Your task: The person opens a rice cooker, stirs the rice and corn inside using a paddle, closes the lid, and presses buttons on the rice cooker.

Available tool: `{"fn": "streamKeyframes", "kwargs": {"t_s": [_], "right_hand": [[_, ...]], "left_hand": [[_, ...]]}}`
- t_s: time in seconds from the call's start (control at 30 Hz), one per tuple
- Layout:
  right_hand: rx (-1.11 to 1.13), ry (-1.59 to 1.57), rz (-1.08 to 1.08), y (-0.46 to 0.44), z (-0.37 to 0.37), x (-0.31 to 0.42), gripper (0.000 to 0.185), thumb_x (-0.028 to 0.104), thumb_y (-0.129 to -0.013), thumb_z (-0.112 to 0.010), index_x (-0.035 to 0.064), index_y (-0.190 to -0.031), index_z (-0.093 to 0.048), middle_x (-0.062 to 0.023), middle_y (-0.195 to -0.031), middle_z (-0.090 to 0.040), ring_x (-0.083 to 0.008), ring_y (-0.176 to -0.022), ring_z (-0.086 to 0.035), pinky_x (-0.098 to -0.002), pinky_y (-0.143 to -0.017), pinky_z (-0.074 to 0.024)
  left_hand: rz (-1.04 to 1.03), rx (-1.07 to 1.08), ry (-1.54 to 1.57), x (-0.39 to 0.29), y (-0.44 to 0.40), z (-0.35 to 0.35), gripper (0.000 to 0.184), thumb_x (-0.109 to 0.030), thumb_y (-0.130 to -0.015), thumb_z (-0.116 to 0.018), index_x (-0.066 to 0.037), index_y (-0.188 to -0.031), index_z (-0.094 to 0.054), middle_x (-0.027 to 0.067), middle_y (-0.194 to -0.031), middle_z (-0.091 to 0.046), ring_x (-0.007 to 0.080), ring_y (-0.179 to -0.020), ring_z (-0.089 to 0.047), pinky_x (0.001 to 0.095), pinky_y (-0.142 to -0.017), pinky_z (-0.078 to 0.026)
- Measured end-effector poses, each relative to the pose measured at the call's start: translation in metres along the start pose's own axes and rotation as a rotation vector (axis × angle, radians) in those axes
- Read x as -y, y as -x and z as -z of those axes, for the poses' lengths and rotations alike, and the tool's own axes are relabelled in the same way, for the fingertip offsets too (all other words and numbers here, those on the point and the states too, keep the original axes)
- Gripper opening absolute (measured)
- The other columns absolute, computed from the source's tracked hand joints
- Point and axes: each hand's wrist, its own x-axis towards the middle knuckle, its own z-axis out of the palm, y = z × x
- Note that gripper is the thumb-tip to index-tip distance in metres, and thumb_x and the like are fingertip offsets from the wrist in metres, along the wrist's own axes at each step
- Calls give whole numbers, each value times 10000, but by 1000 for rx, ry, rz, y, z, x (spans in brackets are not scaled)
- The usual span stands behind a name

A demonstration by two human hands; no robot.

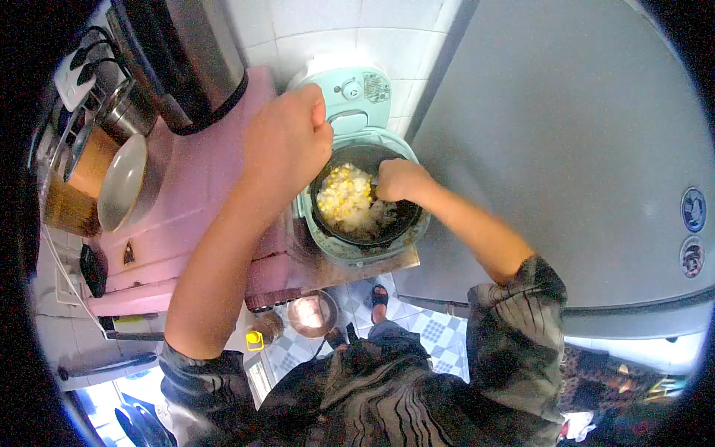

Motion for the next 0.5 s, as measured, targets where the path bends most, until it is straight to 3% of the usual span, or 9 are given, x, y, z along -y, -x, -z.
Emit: {"fn": "streamKeyframes", "kwargs": {"t_s": [0.07, 0.1, 0.17, 0.2, 0.27, 0.3, 0.37, 0.43, 0.5], "right_hand": [[49, -47, -13, -4, -14, 5, 279, 268, -745, -584, 48, -884, -682, -208, -896, -645, -342, -869, -620, -418, -748, -493], [16, -173, -30, 6, -15, 14, 291, 213, -704, -560, -15, -849, -665, -248, -897, -631, -368, -889, -622, -421, -779, -506], [-97, -210, 22, -1, -41, 7, 247, 228, -786, -568, 8, -780, -682, -189, -736, -650, -305, -681, -639, -397, -613, -498], [-99, -210, 20, 4, -40, 7, 247, 228, -786, -568, 8, -780, -682, -189, -736, -650, -305, -681, -639, -397, -613, -498], [123, -589, -47, 14, -34, 4, 264, 211, -791, -565, -13, -680, -651, -120, -519, -561, -206, -422, -522, -346, -427, -412], [118, -591, -48, 17, -31, 2, 264, 211, -791, -565, -13, -680, -651, -120, -519, -561, -206, -422, -522, -346, -427, -412], [71, -707, -109, 24, -26, -3, 267, 201, -786, -569, -9, -630, -622, -53, -431, -453, -127, -333, -379, -304, -352, -305], [76, -713, -91, 32, -18, -16, 281, 215, -792, -561, -1, -628, -636, -61, -451, -472, -143, -370, -427, -311, -385, -350], [-67, -562, -114, 41, -10, -25, 302, 247, -803, -553, 13, -640, -651, -72, -488, -506, -160, -418, -478, -316, -419, -386]], "left_hand": [[-7, -13, -11, -2, 0, 0, 62, -71, -716, -577, -30, -756, -552, 131, -733, -594, 308, -726, -597, 420, -628, -474], [-10, -11, -8, -2, 0, -2, 62, -71, -716, -577, -30, -756, -552, 131, -733, -594, 308, -726, -597, 420, -628, -474], [-27, -42, 6, -1, 1, -4, 65, -68, -706, -589, -35, -748, -551, 132, -729, -592, 310, -721, -597, 420, -622, -470], [-30, -43, 7, 0, 0, -5, 65, -68, -706, -589, -35, -748, -551, 132, -729, -592, 310, -721, -597, 420, -622, -470], [-17, -32, -3, 1, -1, -5, 64, -67, -701, -594, -40, -740, -551, 127, -732, -594, 311, -723, -596, 418, -624, -470], [-22, -34, -4, 1, -1, -4, 64, -67, -701, -594, -40, -740, -551, 127, -732, -594, 311, -723, -596, 418, -624, -470], [8, -28, -21, 1, 1, -2, 57, -62, -700, -582, -40, -744, -552, 133, -721, -596, 315, -714, -597, 420, -626, -469], [-3, -37, -26, 7, 0, -3, 49, -59, -700, -573, -36, -738, -552, 139, -713, -596, 319, -706, -597, 425, -624, -469], [-7, -50, -30, 9, 0, -3, 41, -56, -700, -564, -33, -732, -551, 145, -705, -596, 323, -697, -597, 429, -622, -468]]}}
